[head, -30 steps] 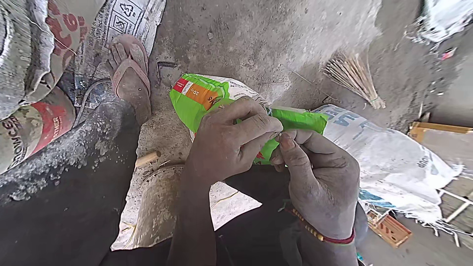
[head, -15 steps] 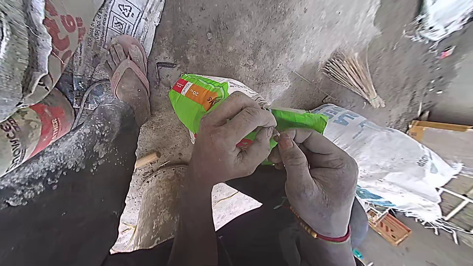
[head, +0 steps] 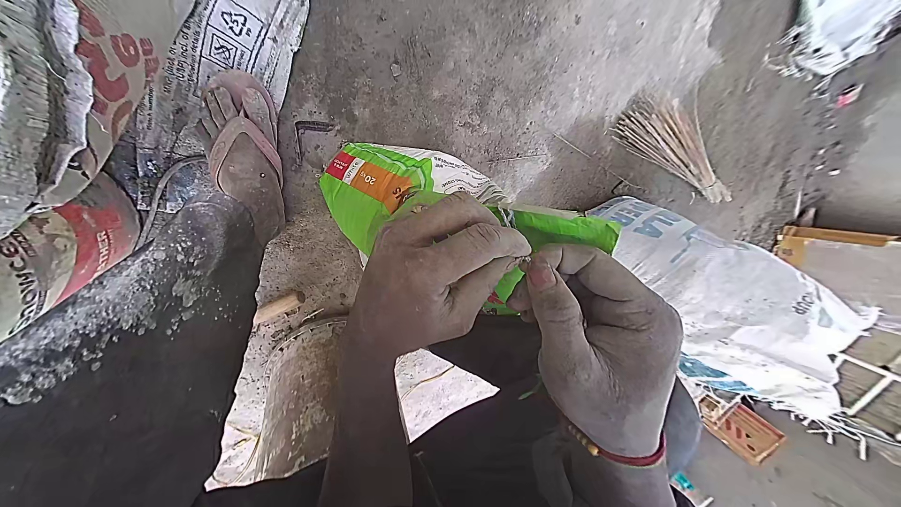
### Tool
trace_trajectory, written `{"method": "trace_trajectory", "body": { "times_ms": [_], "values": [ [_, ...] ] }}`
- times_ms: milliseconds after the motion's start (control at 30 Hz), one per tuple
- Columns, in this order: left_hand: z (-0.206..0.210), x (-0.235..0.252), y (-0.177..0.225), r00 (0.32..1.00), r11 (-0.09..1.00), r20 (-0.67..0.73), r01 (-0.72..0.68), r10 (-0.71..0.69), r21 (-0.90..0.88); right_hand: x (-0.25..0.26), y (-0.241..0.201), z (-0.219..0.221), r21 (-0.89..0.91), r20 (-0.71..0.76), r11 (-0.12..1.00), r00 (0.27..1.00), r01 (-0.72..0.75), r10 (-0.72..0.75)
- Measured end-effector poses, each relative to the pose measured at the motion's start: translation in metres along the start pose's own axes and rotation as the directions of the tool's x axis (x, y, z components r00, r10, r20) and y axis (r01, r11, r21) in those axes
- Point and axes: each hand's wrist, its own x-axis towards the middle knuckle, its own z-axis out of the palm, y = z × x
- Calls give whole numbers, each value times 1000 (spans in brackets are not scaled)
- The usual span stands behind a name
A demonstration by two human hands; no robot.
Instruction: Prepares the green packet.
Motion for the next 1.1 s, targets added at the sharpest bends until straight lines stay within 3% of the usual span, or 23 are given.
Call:
{"method": "trace_trajectory", "body": {
  "times_ms": [200,467,767,1100],
  "values": [
    [2,2,2,1000,1000,16,2,-2,18,0,1,0,-25,-3,1000,1000,5,-5],
    [-2,1,-3,994,995,-111,-19,8,-95,0,1,1,-28,-17,1000,1000,0,0],
    [-1,2,-1,1000,997,-2,-23,23,-68,1,1,1,-29,-21,1000,1000,8,-9],
    [0,1,-3,1000,1000,22,-13,13,-28,1,0,1,-26,-17,999,1000,26,-26]
  ]
}}
